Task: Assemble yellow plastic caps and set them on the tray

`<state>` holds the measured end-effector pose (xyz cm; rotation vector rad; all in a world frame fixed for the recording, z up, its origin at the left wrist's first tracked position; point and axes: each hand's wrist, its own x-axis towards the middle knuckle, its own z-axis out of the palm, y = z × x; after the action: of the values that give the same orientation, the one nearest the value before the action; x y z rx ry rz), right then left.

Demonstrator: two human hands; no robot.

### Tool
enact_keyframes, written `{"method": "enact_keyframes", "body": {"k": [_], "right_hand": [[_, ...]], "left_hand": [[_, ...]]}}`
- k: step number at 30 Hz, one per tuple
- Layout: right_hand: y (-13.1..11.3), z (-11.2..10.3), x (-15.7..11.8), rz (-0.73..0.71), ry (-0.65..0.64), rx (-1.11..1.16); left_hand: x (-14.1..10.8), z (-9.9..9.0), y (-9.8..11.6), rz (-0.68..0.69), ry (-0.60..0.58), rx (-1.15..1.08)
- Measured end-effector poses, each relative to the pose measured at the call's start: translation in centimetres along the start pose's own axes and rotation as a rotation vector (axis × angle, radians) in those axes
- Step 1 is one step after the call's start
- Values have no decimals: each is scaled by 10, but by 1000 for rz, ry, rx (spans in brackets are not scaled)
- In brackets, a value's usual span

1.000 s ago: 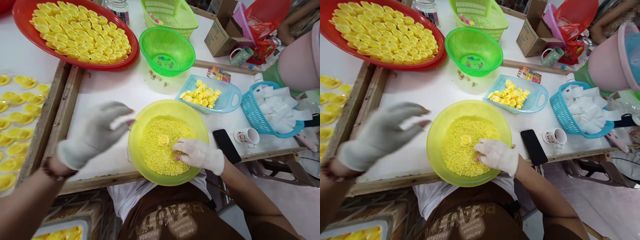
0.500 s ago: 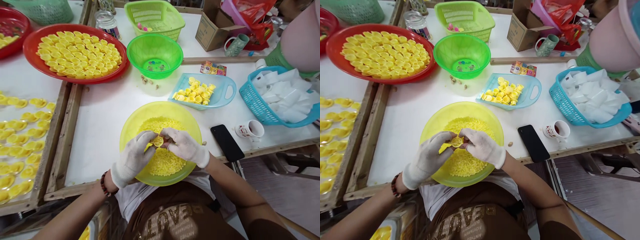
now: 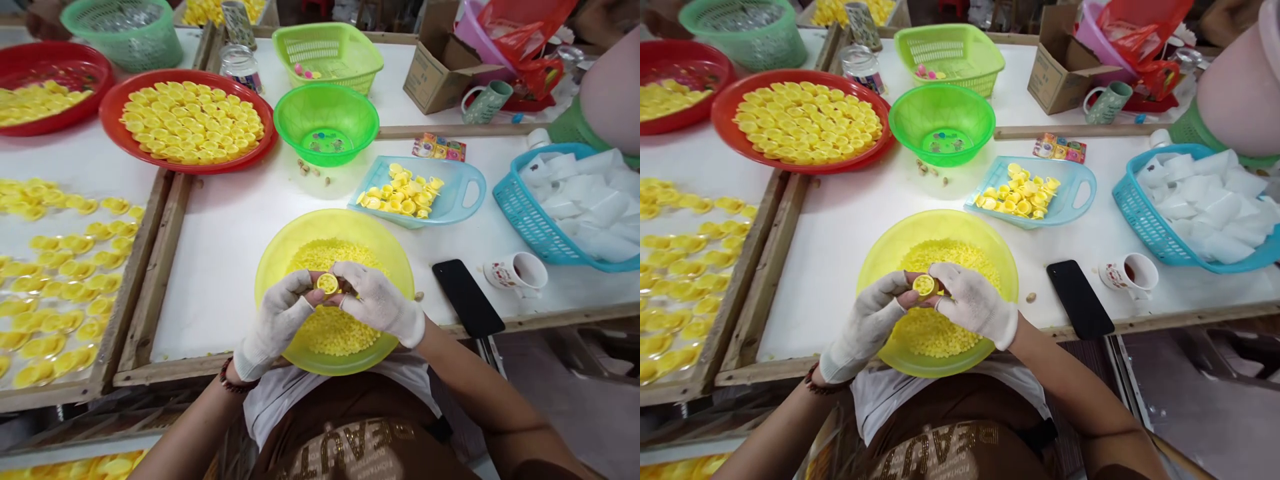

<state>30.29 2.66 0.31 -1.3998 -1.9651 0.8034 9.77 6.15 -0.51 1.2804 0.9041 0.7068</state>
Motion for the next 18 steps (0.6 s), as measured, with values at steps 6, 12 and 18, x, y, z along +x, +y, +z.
{"method": "enact_keyframes", "body": {"k": [6,12,18], "right_hand": [[0,-16,-5,-44,54,-276],[8,-17,-4,-178,-147,-308],[22,-20,-8,-189,-114,-469]], "left_hand": [[-4,3,0,-20,8,-38],[-5,1,-2,-10,21,-25],[-3,10,-19,-59,87,-195]]}}
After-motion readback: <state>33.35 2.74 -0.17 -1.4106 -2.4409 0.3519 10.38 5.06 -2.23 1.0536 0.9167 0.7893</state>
